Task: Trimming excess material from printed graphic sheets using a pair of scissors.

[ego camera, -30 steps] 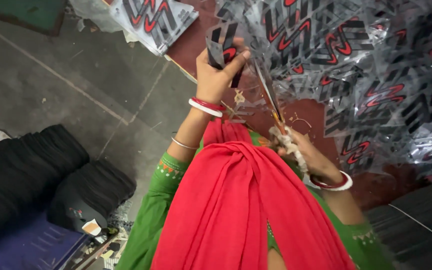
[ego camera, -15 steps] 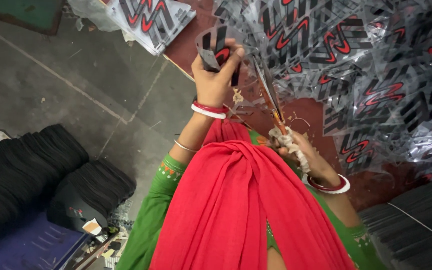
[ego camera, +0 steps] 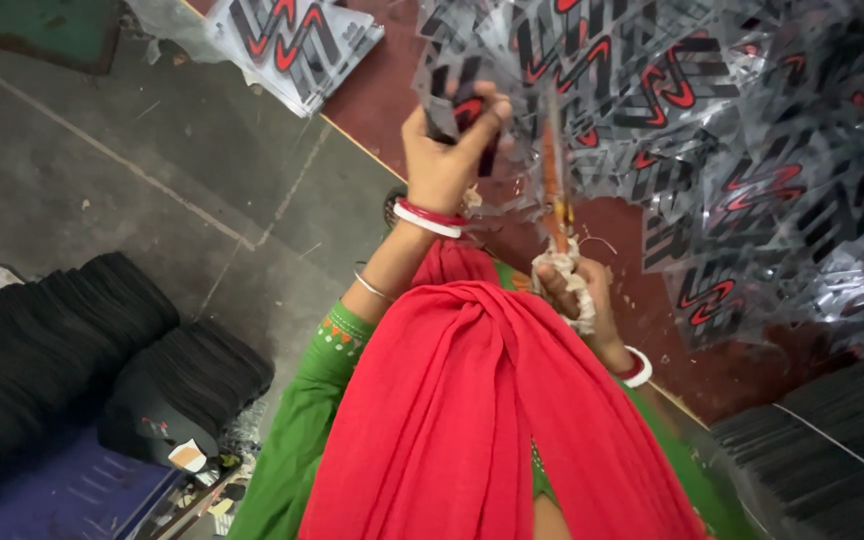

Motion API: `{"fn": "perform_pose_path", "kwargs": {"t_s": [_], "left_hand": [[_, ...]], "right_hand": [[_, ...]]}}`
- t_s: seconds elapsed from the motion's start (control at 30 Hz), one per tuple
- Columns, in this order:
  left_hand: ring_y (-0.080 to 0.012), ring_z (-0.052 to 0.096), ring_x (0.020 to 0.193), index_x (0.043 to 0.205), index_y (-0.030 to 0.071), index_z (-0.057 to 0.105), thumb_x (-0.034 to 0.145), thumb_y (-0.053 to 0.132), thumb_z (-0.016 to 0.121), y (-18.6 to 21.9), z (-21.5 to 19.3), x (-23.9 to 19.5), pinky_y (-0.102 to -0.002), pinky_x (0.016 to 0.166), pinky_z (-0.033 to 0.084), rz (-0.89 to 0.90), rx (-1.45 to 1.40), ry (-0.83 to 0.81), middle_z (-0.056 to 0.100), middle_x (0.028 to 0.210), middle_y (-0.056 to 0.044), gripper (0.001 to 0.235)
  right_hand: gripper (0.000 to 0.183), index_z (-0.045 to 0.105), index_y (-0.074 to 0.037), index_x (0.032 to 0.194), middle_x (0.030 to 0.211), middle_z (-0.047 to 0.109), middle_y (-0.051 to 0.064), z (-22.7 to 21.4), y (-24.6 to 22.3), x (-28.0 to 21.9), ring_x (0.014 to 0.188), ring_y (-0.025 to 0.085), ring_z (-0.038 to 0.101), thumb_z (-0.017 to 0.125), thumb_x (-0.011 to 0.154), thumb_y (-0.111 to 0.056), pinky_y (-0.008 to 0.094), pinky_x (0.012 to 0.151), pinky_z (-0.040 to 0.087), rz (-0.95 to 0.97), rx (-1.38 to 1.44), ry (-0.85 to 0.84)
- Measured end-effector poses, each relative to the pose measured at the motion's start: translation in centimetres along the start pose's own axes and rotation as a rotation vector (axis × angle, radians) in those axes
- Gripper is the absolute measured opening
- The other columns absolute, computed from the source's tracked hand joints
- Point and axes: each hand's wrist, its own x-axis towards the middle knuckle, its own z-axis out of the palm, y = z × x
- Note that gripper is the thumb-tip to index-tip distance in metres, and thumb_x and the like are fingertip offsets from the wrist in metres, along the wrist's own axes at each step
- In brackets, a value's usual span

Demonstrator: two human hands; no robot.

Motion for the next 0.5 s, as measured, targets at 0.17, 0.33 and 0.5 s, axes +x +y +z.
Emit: {"fn": "perform_pose_path", "kwargs": {"t_s": [0.17,0.33,0.5], "left_hand": [[-0.0154,0.072,0.089,0.115,-0.002,0.07,0.093,-0.001,0.081,1.8,-1.6,2.5,-0.031,0.079,0.06,0.036,0.008,0.083,0.075,0.1,-0.008,0.025],[-0.0165,0.074,0.087,0.115,0.003,0.066,0.089,0.003,0.078,4.7,-0.9,3.6,-0.035,0.071,0.066,-0.013,-0.144,0.092,0.075,0.1,-0.007,0.029],[-0.0166,0.069,0.087,0.118,-0.002,0.069,0.094,0.002,0.081,2.7,-1.5,2.9,-0.035,0.072,0.061,-0.003,0.032,0.027,0.073,0.101,-0.009,0.027]], "right_hand": [[0.027,0.06,-0.004,0.102,0.082,0.06,-0.003,-1.8,-0.2,0.4,0.071,0.005,0.055,0.066,0.103,-0.03,0.02,0.066,0.045,0.087,0.089,0.023],[0.041,0.056,-0.001,0.132,0.106,0.061,-0.001,-2.3,-1.1,0.5,0.094,0.007,0.059,0.066,0.099,-0.023,0.022,0.083,0.051,0.045,-0.077,-0.296],[0.05,0.057,-0.004,0.13,0.102,0.06,-0.003,-2.7,-0.4,2.3,0.083,0.005,0.057,0.072,0.094,-0.034,0.019,0.073,0.047,0.221,0.235,-0.284]]}}
